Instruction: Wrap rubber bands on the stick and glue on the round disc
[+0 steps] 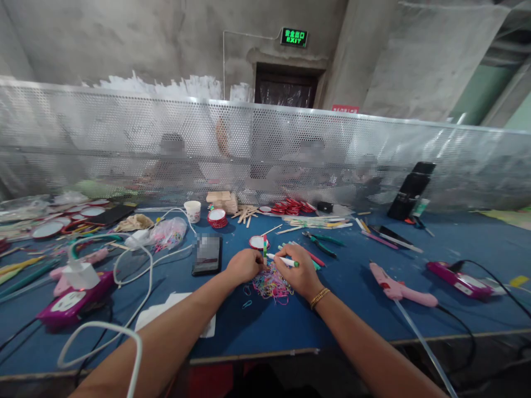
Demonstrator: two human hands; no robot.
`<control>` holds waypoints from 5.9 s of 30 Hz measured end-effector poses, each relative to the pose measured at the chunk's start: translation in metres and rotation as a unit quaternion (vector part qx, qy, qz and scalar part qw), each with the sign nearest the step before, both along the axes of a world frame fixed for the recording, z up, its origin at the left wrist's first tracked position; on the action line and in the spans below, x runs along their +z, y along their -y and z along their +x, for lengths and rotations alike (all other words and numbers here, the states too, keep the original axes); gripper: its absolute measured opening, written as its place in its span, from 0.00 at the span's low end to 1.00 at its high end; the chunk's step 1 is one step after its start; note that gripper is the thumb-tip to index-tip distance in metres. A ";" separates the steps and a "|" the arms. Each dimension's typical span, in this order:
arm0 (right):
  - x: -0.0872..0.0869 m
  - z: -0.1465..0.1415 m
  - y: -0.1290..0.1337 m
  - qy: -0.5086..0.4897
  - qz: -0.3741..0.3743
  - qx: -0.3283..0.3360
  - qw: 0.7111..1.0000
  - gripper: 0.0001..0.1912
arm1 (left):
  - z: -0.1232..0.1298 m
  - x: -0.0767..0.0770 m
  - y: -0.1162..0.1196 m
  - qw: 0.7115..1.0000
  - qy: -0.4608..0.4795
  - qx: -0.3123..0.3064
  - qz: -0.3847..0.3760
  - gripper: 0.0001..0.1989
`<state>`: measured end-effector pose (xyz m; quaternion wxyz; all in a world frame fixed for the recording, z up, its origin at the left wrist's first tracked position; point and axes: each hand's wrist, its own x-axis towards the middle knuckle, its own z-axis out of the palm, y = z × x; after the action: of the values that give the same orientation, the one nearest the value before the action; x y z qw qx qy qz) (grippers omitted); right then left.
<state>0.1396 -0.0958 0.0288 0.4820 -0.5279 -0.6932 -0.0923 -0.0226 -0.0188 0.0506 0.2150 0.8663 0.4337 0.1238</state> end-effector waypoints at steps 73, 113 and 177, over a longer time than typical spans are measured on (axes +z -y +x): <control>0.006 -0.002 0.000 -0.090 -0.008 0.031 0.995 0.07 | 0.000 -0.006 -0.007 1.000 0.024 0.006 -0.019 0.09; 0.005 -0.002 0.001 -0.055 -0.025 -0.006 0.998 0.09 | 0.001 -0.003 -0.005 1.000 0.018 0.020 -0.014 0.09; 0.003 -0.003 0.000 -0.039 -0.031 0.025 0.998 0.08 | 0.002 0.001 0.000 0.999 0.010 0.029 -0.017 0.09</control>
<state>0.1368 -0.0961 0.0320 0.4943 -0.5283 -0.6893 -0.0373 -0.0208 -0.0184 0.0517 0.2305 0.8482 0.4584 0.1315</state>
